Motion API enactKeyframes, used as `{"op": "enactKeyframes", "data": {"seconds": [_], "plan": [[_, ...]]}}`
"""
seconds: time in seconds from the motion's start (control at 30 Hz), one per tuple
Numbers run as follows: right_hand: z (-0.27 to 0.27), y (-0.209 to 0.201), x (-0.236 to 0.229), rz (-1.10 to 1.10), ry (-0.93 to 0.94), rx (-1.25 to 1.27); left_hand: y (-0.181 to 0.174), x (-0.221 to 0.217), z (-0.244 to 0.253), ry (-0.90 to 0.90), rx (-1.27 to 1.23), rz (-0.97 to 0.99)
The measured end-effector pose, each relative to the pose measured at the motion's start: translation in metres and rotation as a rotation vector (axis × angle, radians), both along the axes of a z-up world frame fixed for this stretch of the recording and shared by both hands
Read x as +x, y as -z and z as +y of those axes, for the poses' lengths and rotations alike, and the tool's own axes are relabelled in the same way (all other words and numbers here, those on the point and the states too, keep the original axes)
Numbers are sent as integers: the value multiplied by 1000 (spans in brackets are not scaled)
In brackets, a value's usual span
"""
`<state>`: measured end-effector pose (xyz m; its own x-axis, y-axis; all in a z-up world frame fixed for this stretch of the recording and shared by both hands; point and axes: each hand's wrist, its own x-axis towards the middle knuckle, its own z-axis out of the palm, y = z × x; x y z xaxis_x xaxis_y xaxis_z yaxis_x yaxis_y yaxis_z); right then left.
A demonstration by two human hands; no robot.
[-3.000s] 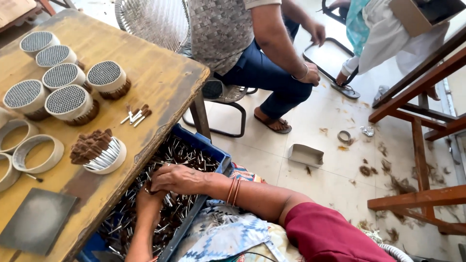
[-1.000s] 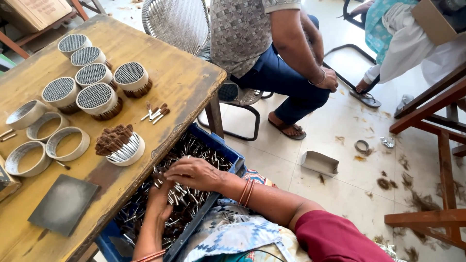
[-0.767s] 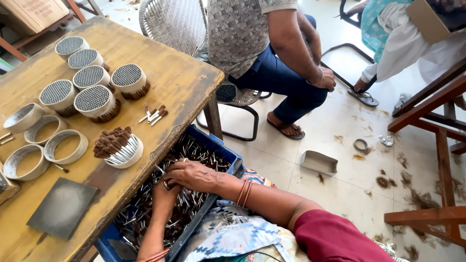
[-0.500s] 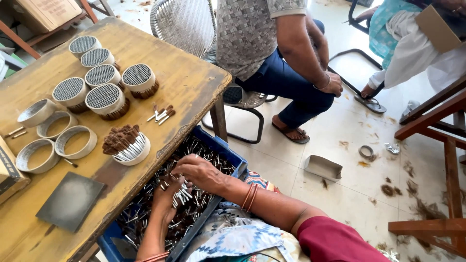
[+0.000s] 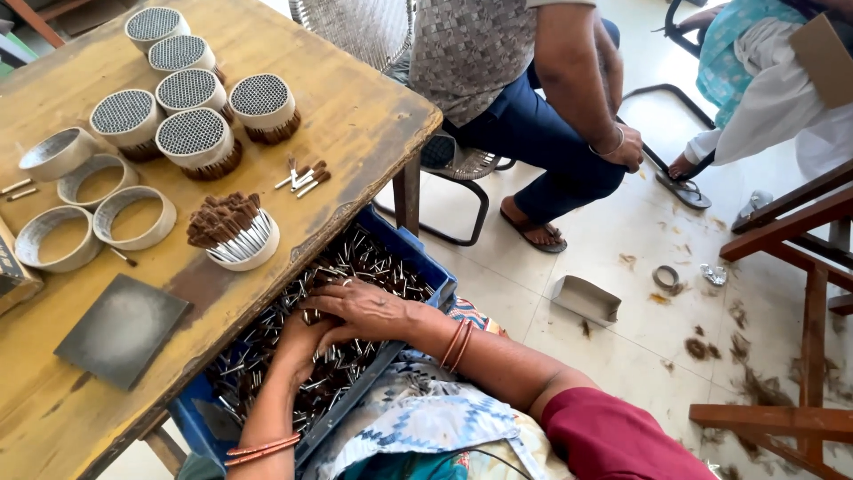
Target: The person is inserting bundles of bristles into circular brush bases and sorting metal pins in an industrial workshop.
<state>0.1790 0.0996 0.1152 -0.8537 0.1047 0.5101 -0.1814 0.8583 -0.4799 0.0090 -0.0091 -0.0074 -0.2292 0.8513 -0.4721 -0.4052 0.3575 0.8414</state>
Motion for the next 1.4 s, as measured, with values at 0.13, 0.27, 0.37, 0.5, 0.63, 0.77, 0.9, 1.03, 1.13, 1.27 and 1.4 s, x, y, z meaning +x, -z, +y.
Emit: {"op": "enactKeyframes", "data": {"seconds": [0.13, 0.27, 0.37, 0.5, 0.63, 0.77, 0.9, 1.03, 1.13, 1.27, 1.4], "plan": [[10, 17, -3, -138, -17, 3, -20, 10, 8, -132, -24, 188], [8, 9, 6, 10, -2, 158, -31, 24, 4, -139, 8, 397], [12, 28, 2, 99, 23, 133, -55, 26, 6, -80, -28, 755], [11, 17, 0, -55, 81, 27, -97, 40, 4, -23, -110, 943], [8, 28, 7, 21, 32, -135, -61, 28, 2, -110, -20, 781], [-1, 26, 6, 81, -35, 9, -45, 19, -1, -142, 117, 944], [-2, 11, 5, 42, 97, -157, -66, 33, 1, -9, -19, 840], [-1, 5, 7, 66, -11, -116, -19, 19, 8, -181, 131, 652], [-3, -2, 6, 125, 117, -84, -61, 22, 3, -281, 148, -83], [-6, -20, 8, 104, 205, -15, -32, 17, 9, -372, 353, -509], [-6, -16, 5, 124, 145, -96, -62, 22, 4, -419, 341, -383]]}}
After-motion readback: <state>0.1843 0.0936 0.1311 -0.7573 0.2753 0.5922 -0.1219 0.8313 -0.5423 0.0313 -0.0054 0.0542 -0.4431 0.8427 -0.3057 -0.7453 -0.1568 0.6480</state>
